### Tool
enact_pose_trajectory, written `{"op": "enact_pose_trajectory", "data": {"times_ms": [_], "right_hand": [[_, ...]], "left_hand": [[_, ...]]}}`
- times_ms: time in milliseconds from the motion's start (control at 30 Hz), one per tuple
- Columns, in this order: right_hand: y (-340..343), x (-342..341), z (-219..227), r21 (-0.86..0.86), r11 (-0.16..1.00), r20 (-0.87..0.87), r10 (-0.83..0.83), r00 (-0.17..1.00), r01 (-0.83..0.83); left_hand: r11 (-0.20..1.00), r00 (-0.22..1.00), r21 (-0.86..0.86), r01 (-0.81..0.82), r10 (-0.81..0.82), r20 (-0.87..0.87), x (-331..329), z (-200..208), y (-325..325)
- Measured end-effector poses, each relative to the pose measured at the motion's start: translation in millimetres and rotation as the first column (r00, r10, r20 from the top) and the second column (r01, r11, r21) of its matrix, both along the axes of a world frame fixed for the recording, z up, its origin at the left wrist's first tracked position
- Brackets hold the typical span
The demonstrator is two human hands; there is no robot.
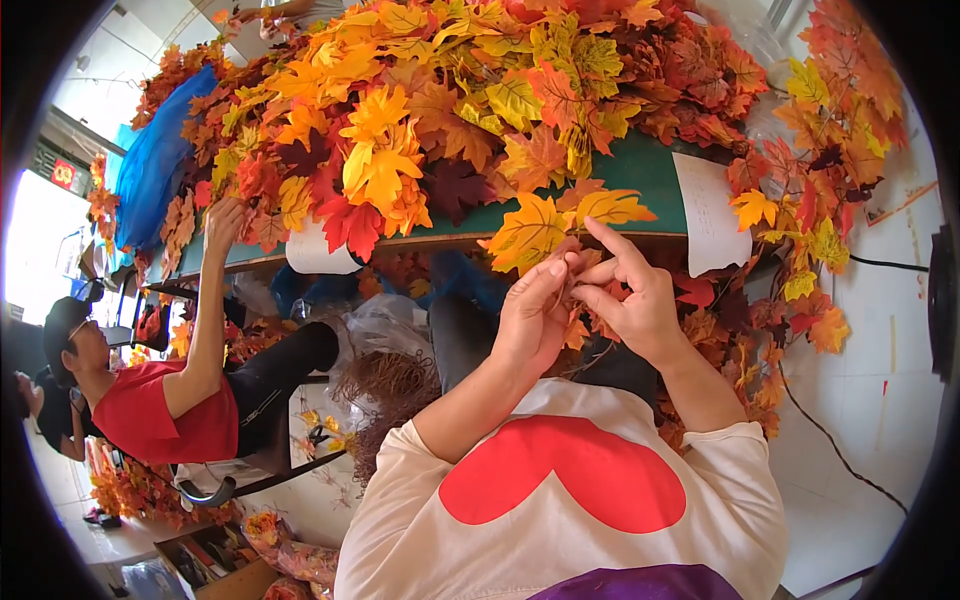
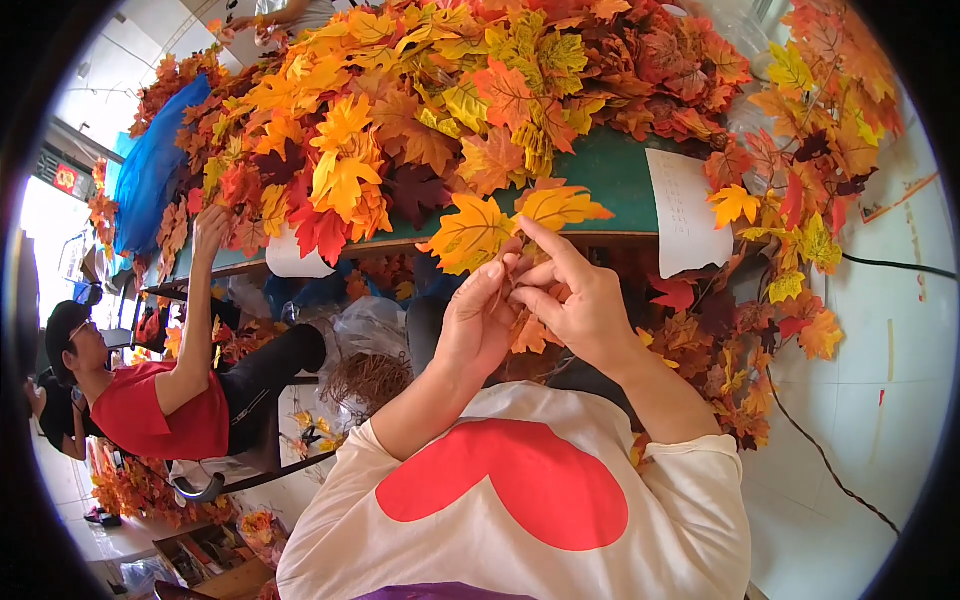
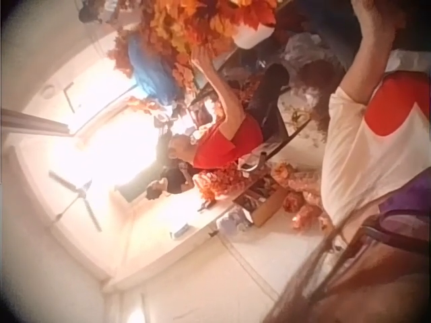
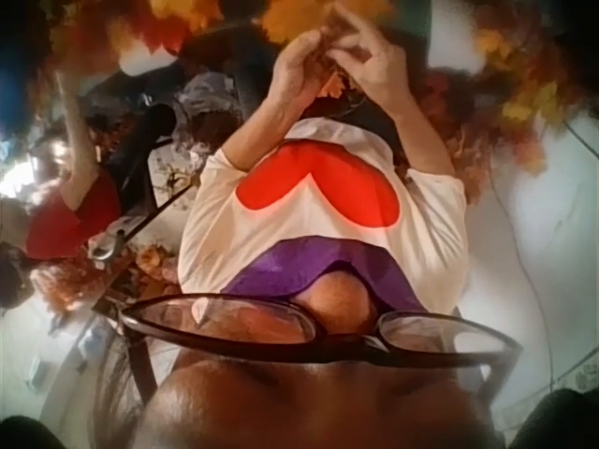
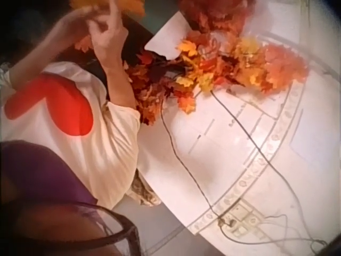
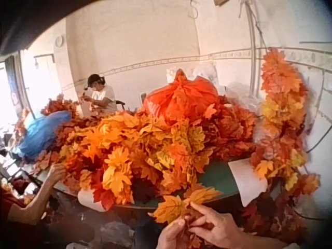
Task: The person attaches artificial leaves onto a vine stem by hand, hangs the completed leaf garland onto a rod, and picks up another stem from beneath the table to attach more leaves.
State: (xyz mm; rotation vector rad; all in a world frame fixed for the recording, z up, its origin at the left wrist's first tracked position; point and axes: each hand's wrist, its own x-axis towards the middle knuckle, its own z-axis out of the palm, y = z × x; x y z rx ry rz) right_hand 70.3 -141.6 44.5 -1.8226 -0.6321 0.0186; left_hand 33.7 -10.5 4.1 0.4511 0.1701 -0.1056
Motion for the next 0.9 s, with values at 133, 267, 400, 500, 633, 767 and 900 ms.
{"op": "enact_pose_trajectory", "data": {"times_ms": [133, 267, 400, 500, 633, 767, 900], "right_hand": [[0.2, -2.4, -0.4, 0.014, 1.000, -0.087, 0.019, 0.996, -0.018], [-0.3, -2.3, -1.6, 0.012, 1.000, -0.059, 0.027, 0.998, -0.026], [0.1, -4.7, 1.0, -0.004, 1.000, -0.188, 0.024, 0.982, -0.026], [-0.4, -4.2, 0.1, 0.003, 1.000, -0.131, 0.024, 0.991, -0.024], [-1.2, -4.6, -1.1, -0.003, 1.000, -0.113, 0.014, 0.993, -0.014], [-1.3, -5.9, -3.5, 0.039, 0.999, -0.135, 0.014, 0.991, -0.009], [-2.0, -5.2, -4.0, 0.036, 0.999, -0.114, 0.006, 0.993, -0.002]], "left_hand": [[0.998, 0.998, 0.025, -0.057, 0.057, 0.013, -0.8, -3.8, -2.3], [0.997, 0.997, 0.022, -0.071, 0.072, -0.014, -2.7, -2.5, -3.3], [0.996, 0.996, 0.041, -0.083, 0.083, -0.010, -2.7, -9.7, -4.8], [0.992, 0.994, 0.068, -0.109, 0.108, 0.009, -2.0, -10.7, -6.9], [0.984, 0.992, 0.129, -0.120, 0.115, 0.041, -1.6, -19.3, -6.0], [0.987, 0.991, 0.096, -0.125, 0.120, 0.057, 0.3, -23.3, -5.7], [0.989, 0.992, 0.096, -0.115, 0.109, 0.061, -0.6, -24.7, -5.3]]}}
